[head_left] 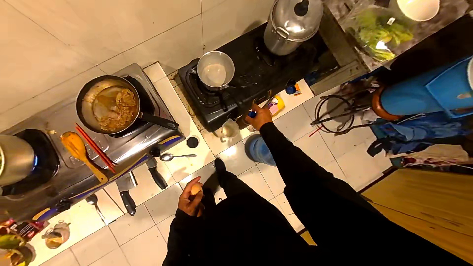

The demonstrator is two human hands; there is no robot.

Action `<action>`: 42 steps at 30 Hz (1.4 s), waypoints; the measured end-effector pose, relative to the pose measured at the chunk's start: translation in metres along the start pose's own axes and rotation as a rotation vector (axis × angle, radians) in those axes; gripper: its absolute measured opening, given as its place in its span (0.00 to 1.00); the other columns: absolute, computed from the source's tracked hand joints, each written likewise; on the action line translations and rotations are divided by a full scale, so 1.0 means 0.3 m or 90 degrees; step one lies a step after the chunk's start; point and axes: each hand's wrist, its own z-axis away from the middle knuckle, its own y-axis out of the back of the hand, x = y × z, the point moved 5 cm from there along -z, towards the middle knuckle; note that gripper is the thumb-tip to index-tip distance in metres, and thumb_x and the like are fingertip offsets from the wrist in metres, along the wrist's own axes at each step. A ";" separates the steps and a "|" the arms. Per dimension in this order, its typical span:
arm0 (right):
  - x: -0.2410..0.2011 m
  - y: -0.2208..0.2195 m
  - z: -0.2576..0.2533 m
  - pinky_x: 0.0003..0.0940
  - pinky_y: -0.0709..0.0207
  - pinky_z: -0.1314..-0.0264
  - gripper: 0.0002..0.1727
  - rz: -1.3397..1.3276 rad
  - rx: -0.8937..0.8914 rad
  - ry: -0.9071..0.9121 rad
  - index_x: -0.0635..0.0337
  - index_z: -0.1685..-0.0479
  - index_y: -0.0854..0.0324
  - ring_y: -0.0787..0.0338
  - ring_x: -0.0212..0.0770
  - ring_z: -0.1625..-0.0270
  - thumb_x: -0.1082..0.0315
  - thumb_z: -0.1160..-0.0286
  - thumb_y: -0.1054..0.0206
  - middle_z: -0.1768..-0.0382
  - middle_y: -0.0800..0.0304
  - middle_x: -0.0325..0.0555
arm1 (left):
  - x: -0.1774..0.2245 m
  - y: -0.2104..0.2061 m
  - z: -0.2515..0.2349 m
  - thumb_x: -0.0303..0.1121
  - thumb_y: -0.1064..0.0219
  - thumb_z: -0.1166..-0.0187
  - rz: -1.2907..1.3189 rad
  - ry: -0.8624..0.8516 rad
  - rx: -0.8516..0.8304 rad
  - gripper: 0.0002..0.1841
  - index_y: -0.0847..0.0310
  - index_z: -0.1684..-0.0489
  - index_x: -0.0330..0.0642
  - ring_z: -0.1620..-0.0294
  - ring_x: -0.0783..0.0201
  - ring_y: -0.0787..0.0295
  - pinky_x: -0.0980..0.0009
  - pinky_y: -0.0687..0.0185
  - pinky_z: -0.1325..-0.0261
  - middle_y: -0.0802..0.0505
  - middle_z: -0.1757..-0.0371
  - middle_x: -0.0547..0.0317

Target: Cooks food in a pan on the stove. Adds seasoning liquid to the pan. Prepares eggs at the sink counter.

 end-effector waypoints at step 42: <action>-1.022 -0.898 1.159 0.34 0.08 0.56 0.16 -0.310 -0.531 0.514 0.64 0.43 0.12 0.06 0.36 0.60 0.66 0.28 0.26 0.54 0.06 0.48 | -0.026 0.625 0.478 0.35 0.44 0.14 0.361 0.042 0.277 0.19 0.26 0.30 0.36 0.70 0.62 0.08 0.67 0.12 0.72 0.07 0.57 0.51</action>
